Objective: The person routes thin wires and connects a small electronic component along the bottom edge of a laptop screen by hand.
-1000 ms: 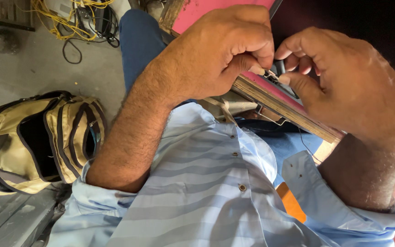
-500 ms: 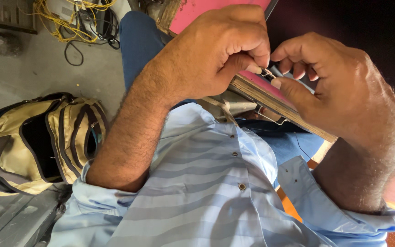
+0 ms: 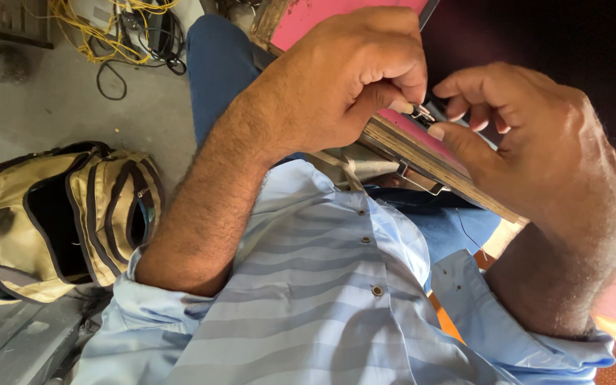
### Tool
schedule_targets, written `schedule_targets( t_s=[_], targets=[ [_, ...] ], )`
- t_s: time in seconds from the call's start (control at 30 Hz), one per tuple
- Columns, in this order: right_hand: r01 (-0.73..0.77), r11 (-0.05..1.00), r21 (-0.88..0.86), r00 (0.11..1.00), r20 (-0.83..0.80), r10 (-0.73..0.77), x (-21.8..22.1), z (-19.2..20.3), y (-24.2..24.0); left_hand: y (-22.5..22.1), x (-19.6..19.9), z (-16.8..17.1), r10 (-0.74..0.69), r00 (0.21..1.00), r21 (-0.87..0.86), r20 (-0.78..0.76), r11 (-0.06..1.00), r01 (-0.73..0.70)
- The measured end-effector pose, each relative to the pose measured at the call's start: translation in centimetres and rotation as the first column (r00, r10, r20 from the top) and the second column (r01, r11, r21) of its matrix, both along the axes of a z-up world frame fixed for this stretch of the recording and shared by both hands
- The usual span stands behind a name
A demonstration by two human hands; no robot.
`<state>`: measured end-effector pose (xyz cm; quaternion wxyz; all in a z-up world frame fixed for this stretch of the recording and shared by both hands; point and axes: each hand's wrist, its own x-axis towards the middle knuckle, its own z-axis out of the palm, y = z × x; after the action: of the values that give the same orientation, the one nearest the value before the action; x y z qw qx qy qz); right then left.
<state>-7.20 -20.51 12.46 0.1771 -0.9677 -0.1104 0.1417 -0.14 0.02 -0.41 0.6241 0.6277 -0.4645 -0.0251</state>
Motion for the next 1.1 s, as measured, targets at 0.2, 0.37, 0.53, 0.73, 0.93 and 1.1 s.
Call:
schedule_targets(
  t_s=[0.2,0.37,0.53,0.73,0.93,1.1],
  targets=[
    [-0.001,0.999,0.054,0.998,0.059,-0.002,-0.4,-0.2,0.5,-0.1,-0.1,0.0,0.022,1.000,-0.026,0.017,0.999,-0.022],
    [0.011,0.998,0.063,0.997,0.074,-0.016,-0.7,-0.6,0.1,0.3,-2.9,0.1,0.304,0.948,-0.092,0.097,0.951,-0.296],
    [0.024,0.995,0.094,0.998,0.052,-0.029,-1.0,-1.2,-1.0,1.2,-7.4,-0.9,0.514,0.808,-0.044,0.288,0.850,-0.525],
    [0.061,0.989,0.133,0.997,0.035,-0.067,-1.0,-1.3,-0.4,0.3,-7.8,-1.2,0.485,0.778,0.082,0.399,0.826,-0.557],
    [0.074,0.990,0.121,0.995,0.063,-0.082,-1.1,-1.3,-0.3,-0.2,-7.4,-1.4,0.456,0.786,0.071,0.418,0.846,-0.529],
    [0.040,0.994,0.100,0.995,0.083,-0.048,-1.0,-1.5,-0.6,0.4,-7.7,-2.3,0.349,0.844,0.096,0.406,0.902,-0.420]
  ],
)
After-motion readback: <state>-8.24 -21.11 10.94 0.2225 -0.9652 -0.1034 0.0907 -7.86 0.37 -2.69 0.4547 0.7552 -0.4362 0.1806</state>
